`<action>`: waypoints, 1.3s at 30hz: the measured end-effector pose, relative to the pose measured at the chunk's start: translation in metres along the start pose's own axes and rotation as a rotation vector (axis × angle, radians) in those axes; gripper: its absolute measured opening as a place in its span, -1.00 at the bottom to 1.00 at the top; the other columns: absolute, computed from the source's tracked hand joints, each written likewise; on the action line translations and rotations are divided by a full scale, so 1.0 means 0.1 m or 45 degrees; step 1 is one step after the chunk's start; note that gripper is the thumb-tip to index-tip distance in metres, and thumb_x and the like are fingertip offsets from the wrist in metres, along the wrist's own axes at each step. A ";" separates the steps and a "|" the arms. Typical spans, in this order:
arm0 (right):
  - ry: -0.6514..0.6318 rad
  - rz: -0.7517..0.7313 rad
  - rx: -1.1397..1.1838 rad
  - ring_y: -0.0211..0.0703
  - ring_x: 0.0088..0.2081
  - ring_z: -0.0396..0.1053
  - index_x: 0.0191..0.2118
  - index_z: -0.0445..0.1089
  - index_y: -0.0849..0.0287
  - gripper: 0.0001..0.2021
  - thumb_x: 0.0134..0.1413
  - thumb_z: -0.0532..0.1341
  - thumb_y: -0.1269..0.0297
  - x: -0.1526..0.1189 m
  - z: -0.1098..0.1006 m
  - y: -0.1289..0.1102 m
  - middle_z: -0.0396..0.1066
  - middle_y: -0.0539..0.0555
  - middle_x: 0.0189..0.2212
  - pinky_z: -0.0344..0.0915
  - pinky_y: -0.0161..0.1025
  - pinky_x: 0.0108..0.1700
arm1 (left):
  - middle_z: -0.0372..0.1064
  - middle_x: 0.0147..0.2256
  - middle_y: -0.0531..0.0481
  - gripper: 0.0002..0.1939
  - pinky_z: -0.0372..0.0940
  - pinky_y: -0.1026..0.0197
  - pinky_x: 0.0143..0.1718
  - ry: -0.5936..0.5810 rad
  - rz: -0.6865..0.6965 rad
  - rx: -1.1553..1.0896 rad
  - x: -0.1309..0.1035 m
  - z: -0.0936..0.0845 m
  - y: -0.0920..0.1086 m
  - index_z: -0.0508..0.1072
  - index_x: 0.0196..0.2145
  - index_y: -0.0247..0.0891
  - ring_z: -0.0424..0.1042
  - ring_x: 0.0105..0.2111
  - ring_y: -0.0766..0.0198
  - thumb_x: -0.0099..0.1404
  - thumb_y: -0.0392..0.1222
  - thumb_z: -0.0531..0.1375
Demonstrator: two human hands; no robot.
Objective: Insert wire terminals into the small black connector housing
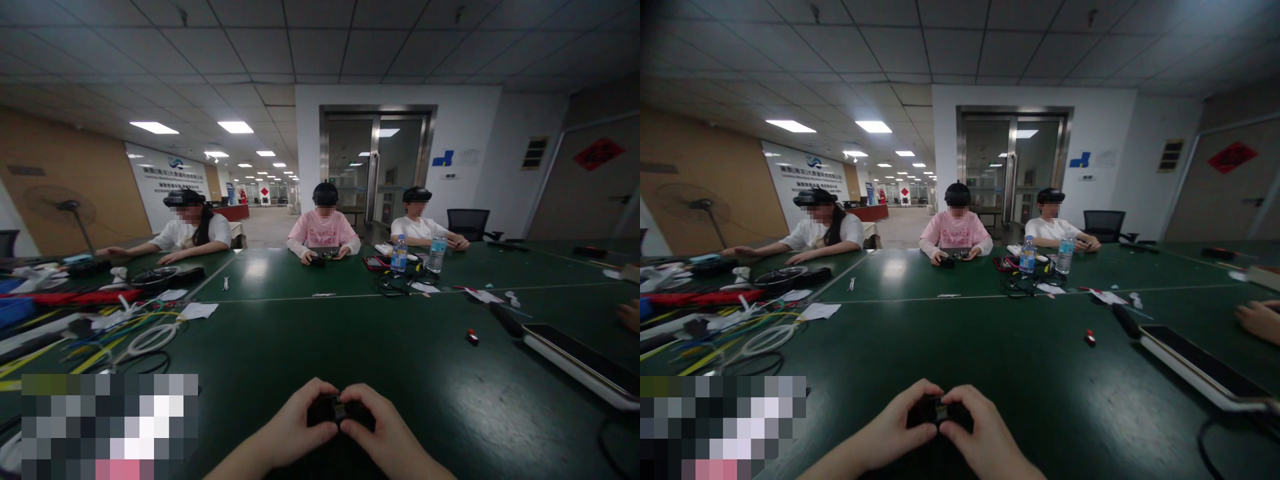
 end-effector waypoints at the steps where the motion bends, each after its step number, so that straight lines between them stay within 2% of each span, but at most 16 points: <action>1: 0.002 -0.005 -0.002 -0.13 -0.17 0.37 -0.22 0.38 0.04 -0.76 -0.06 0.23 0.45 0.00 0.00 0.00 0.43 -0.03 -0.24 0.28 -0.26 -0.12 | 0.32 -0.17 -0.01 -0.61 0.25 0.12 -0.11 0.004 -0.006 -0.001 0.00 0.00 0.00 0.32 -0.08 -0.21 0.33 -0.15 0.15 0.10 -0.31 0.21; 8: -0.021 -0.125 0.053 -0.11 -0.10 0.37 -0.19 0.40 0.05 -0.76 -0.02 0.21 0.44 0.00 0.02 -0.05 0.41 0.03 -0.16 0.28 -0.21 -0.04 | 0.38 -0.17 -0.05 -0.62 0.25 0.12 -0.11 0.017 -0.035 -0.057 0.02 0.01 0.00 0.34 -0.08 -0.26 0.36 -0.17 0.13 0.10 -0.27 0.20; 14: -0.012 -0.154 0.063 -0.09 -0.13 0.38 -0.21 0.41 0.08 -0.81 -0.01 0.22 0.41 0.00 0.00 -0.09 0.41 0.06 -0.20 0.30 -0.19 -0.07 | 0.36 -0.13 -0.03 -0.54 0.24 0.15 -0.08 -0.012 -0.067 -0.086 0.01 0.03 -0.01 0.31 -0.05 -0.24 0.36 -0.12 0.14 0.06 -0.30 0.23; 39: -0.012 -0.130 0.030 -0.11 -0.14 0.38 -0.22 0.40 0.08 -0.79 -0.04 0.23 0.43 -0.02 0.00 -0.08 0.41 0.05 -0.19 0.29 -0.22 -0.08 | 0.38 -0.15 -0.04 -0.56 0.26 0.17 -0.09 -0.012 -0.036 -0.069 0.02 0.03 0.00 0.33 -0.06 -0.26 0.37 -0.17 0.17 0.05 -0.35 0.21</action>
Point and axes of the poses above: each hand's wrist, its own x-axis towards the middle knuckle, its own z-axis out of the palm, y = z × x, the point moved 9 cm from there along x, towards the middle knuckle
